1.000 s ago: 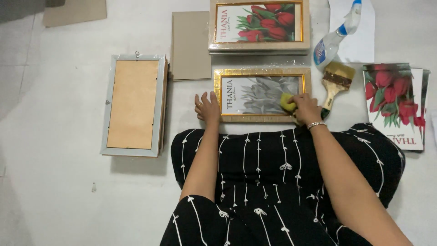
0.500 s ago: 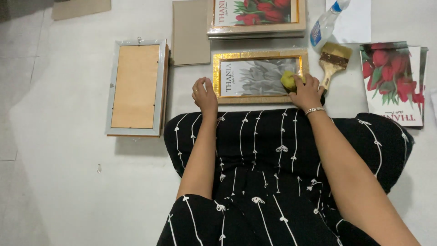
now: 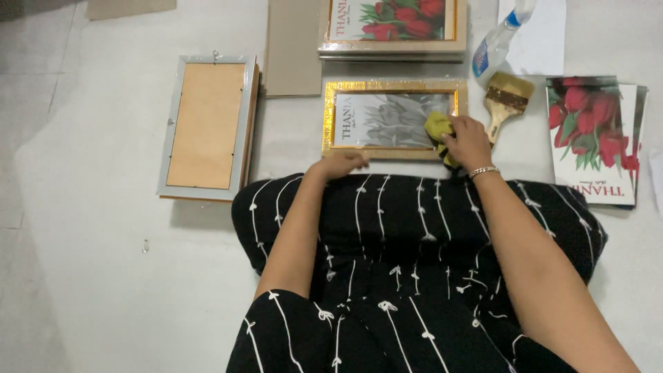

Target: Cleaning and preparing picture frames using a brush, spray, and cloth

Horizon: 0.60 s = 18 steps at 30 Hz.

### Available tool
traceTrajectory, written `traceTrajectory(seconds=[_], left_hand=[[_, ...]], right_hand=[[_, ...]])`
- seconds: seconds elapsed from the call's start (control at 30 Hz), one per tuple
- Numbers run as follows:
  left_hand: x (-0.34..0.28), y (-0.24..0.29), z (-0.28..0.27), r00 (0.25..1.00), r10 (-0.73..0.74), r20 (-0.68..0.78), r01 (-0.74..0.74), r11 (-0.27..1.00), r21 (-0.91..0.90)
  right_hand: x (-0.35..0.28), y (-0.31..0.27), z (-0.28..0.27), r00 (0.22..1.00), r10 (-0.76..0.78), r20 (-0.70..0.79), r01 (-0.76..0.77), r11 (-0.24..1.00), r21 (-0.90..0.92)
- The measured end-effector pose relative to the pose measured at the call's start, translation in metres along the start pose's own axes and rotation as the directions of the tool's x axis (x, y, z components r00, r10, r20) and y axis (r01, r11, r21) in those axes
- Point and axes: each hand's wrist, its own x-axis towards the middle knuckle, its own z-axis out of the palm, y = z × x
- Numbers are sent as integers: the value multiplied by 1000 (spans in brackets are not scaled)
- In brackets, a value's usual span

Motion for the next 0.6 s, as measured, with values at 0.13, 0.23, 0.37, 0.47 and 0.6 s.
traceTrajectory(seconds=[0.13,0.23,0.37,0.47,0.6], left_hand=[[20,-20,13,865,-128,485,-51,939,339],[32,-36,12,815,-194,545,-38,922,386],[61,-56,30,807,-196,557,-1,943,334],[120,-122,75,876,-206,436,43,934,353],[130,-124,65,920,-178,348,71,952,299]], right_hand=[[20,0,22,970,76,229,-51,992,-114],[27,-47,34,968,-13,250,37,995,-93],[41,-125,72,928,-290,233,290,956,34],[44,-197,79,882,-388,269,363,921,139],[39,-213,104,831,-524,186,521,851,68]])
